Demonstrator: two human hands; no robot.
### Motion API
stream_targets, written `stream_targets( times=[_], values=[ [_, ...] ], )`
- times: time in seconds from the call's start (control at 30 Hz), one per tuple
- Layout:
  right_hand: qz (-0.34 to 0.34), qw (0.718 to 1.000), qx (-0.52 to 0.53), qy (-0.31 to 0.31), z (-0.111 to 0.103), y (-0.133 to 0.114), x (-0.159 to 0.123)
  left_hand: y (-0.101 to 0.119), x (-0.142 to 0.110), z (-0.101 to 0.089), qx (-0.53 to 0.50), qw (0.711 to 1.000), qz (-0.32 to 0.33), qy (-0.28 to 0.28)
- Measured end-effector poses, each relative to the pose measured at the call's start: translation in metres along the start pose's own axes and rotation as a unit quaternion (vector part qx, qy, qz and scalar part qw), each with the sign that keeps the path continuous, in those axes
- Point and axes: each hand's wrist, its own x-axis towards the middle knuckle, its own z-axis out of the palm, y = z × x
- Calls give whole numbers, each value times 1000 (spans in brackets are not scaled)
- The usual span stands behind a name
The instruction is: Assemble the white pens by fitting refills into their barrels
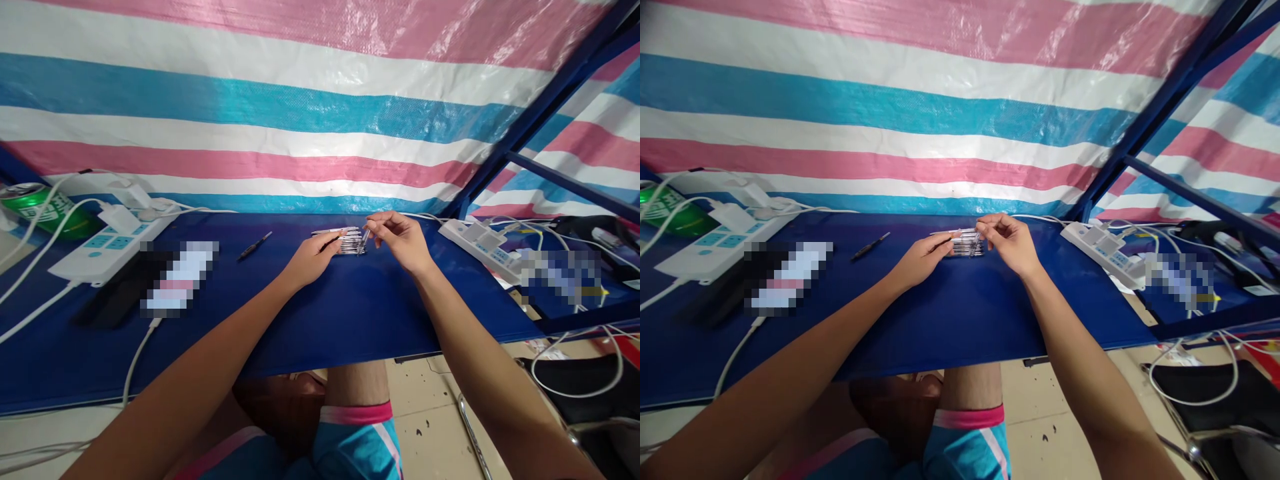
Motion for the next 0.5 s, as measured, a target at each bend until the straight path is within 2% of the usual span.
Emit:
stream_targets(
  times=[0.2,0.4,0.5],
  values=[
    [3,999,-32,5,-2,-3,-1,-5,3,-1,-15,1000,-1,12],
    [-17,993,-95,-62,-4,1,-2,-9,3,-2,-1,999,26,20],
    [-31,987,-147,-56,-1,6,-3,-9,3,-2,16,999,24,24]
  ],
)
